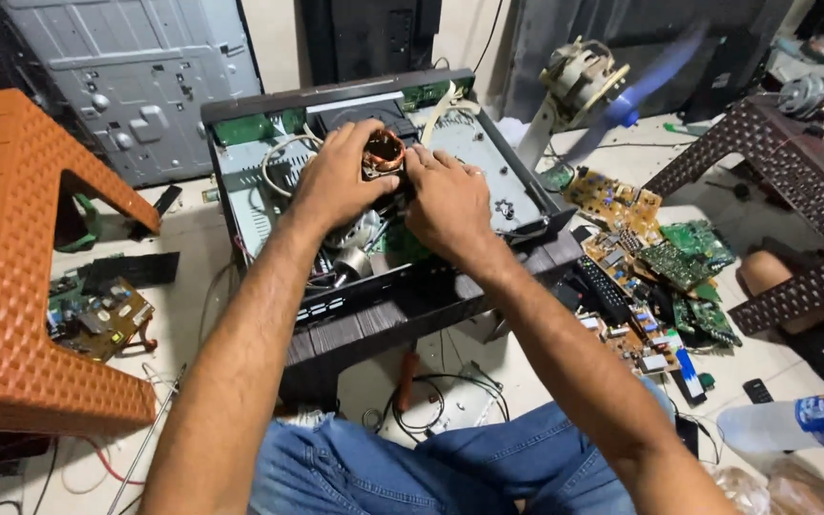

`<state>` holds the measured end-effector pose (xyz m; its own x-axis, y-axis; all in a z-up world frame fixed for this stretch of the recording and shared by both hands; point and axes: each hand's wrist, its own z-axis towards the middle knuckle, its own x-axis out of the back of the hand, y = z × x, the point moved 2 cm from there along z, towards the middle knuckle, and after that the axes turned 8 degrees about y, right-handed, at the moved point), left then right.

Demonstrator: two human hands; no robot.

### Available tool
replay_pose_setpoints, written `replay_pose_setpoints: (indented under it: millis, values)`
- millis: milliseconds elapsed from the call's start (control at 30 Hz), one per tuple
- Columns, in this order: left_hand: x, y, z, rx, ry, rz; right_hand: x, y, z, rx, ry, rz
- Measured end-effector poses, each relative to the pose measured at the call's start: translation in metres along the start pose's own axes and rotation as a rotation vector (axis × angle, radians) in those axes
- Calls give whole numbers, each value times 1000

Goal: Positioning and assembling a copper coil component into an electronic device chassis while managing internal wiring.

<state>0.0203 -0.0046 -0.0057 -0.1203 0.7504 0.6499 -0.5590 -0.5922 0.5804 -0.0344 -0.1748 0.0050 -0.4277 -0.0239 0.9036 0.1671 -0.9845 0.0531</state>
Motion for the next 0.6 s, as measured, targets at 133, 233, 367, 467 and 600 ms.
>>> replay_pose_setpoints:
  millis: [133, 233, 367, 467, 600]
  values:
    - [-3, -8, 9, -44, 0, 57, 23, -14, -16, 71, 85, -53]
    - [-5, -3, 0, 34, -21, -26, 7, -1, -10, -14, -90, 67]
    - [-7, -9, 6, 2, -16, 18, 13, -9, -9, -18, -146, 79]
    - [-2, -3, 3, 6, -29, 20, -16, 7, 3, -34, -162, 99]
    - [-3, -6, 4, -38, 3, 5, 18, -15, -12, 4, -159, 65]
